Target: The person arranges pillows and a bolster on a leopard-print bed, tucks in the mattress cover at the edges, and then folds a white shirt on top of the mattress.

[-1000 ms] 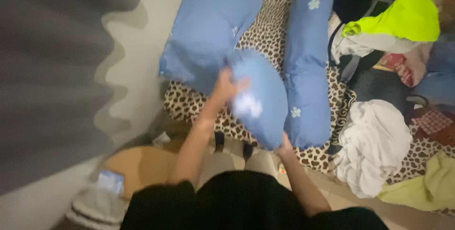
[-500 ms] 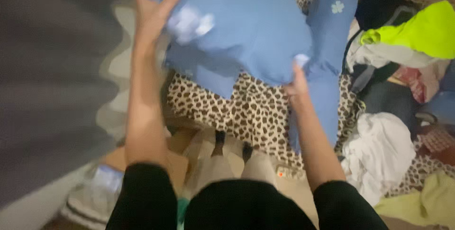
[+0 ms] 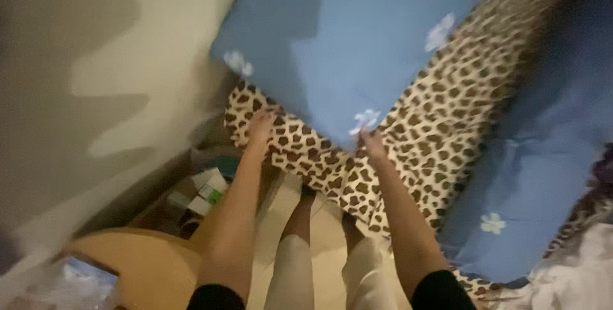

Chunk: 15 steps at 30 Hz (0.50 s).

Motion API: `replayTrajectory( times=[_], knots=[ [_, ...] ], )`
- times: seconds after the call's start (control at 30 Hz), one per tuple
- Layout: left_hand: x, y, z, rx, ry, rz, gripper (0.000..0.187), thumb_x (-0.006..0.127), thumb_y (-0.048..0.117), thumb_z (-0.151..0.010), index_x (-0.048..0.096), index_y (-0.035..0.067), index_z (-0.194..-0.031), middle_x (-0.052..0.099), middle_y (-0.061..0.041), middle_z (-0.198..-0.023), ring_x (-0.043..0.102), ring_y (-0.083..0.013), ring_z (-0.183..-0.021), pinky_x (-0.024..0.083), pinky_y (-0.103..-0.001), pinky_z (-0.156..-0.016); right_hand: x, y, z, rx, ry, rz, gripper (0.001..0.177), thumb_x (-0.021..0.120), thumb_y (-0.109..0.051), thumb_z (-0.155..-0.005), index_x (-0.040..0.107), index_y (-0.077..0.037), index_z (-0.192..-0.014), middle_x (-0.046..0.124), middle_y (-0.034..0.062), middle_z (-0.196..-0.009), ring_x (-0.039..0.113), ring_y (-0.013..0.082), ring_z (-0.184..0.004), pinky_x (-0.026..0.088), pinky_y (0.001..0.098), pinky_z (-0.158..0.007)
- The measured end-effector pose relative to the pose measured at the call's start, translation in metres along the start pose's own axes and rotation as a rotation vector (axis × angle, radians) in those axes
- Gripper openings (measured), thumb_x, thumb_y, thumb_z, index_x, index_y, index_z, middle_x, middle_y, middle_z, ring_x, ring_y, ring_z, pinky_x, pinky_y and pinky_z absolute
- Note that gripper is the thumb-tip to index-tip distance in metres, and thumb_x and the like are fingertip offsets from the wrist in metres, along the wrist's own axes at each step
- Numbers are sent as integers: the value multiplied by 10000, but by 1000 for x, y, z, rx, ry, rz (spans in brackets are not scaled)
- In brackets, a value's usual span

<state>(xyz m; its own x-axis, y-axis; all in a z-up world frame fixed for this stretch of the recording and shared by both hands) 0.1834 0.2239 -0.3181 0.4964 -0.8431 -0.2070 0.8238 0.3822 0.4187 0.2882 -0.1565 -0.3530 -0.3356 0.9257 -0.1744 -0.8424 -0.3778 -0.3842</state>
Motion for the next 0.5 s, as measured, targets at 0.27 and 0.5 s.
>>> replayTrajectory(
  times=[0.27, 0.5],
  knots=[
    [118, -52, -81, -127, -216, 539, 530, 451, 217, -1118, 286, -98, -1511, 368, -357, -1488, 512, -446, -1308, 482, -495, -1110, 58, -34, -8, 100, -173, -580, 686, 392, -444, -1029, 225, -65, -1575, 353, 214, -1556, 351, 383, -1452, 303, 569, -1172],
    [151, 24, 50, -65, -402, 349, 570, 427, 256, -1025, 273, 81, -1545, 451, -146, -1469, 490, -252, -1312, 441, -442, -1098, -40, -94, 116, -304, 9, -67, 543, 544, -359, -1158, 664, 169, -1188, 536, 54, -743, 434, 107, -530, 344, 275, -419]
  ],
)
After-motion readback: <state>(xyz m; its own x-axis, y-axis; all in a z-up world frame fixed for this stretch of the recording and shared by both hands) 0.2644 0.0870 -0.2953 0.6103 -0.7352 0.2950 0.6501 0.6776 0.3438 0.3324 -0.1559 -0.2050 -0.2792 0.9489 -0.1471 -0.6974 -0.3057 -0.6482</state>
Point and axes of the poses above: each hand's wrist, its own z-axis away from the middle knuckle, its own x-axis out of the palm, y = z × x, the point moved 10 cm from there along -z, towards the middle knuckle
